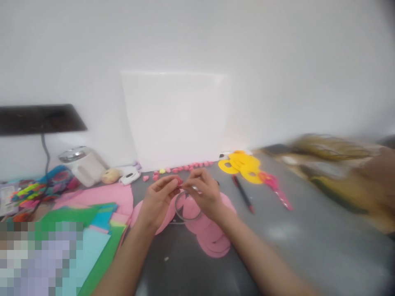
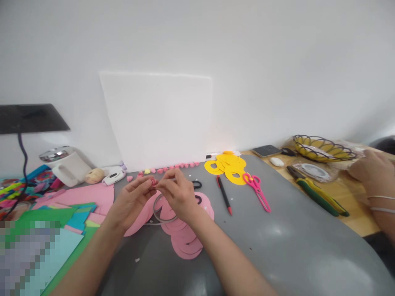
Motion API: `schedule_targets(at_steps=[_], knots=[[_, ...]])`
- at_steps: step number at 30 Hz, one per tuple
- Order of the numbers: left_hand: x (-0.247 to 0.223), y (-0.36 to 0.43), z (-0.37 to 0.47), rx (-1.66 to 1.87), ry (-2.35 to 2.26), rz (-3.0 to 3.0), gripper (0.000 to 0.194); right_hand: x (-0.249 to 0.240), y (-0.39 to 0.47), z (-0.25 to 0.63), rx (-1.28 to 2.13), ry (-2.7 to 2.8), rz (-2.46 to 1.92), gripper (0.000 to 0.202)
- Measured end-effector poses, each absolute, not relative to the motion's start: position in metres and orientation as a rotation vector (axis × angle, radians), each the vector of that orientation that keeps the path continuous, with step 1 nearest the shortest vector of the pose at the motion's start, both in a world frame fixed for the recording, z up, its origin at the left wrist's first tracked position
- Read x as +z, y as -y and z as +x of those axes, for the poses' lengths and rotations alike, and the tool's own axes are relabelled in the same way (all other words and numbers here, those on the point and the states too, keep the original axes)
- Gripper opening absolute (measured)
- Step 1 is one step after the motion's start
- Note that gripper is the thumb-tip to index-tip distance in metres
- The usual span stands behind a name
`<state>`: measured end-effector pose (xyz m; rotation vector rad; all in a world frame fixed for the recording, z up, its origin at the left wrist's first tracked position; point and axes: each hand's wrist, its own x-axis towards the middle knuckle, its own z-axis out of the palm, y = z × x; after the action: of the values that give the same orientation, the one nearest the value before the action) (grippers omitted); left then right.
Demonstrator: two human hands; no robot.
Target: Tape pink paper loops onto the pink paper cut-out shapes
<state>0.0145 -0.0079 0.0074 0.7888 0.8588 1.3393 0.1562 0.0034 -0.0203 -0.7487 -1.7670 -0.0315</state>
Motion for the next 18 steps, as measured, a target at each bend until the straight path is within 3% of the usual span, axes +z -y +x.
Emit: schedule_targets(at_steps=[18], knots=[[0.0062, 0.0101, 0.0155, 1.312, -0.918, 0.896, 0.018, -0.0218, -0.0045, 0.1571, -0.029, 1.775, -0.774, 0.006]])
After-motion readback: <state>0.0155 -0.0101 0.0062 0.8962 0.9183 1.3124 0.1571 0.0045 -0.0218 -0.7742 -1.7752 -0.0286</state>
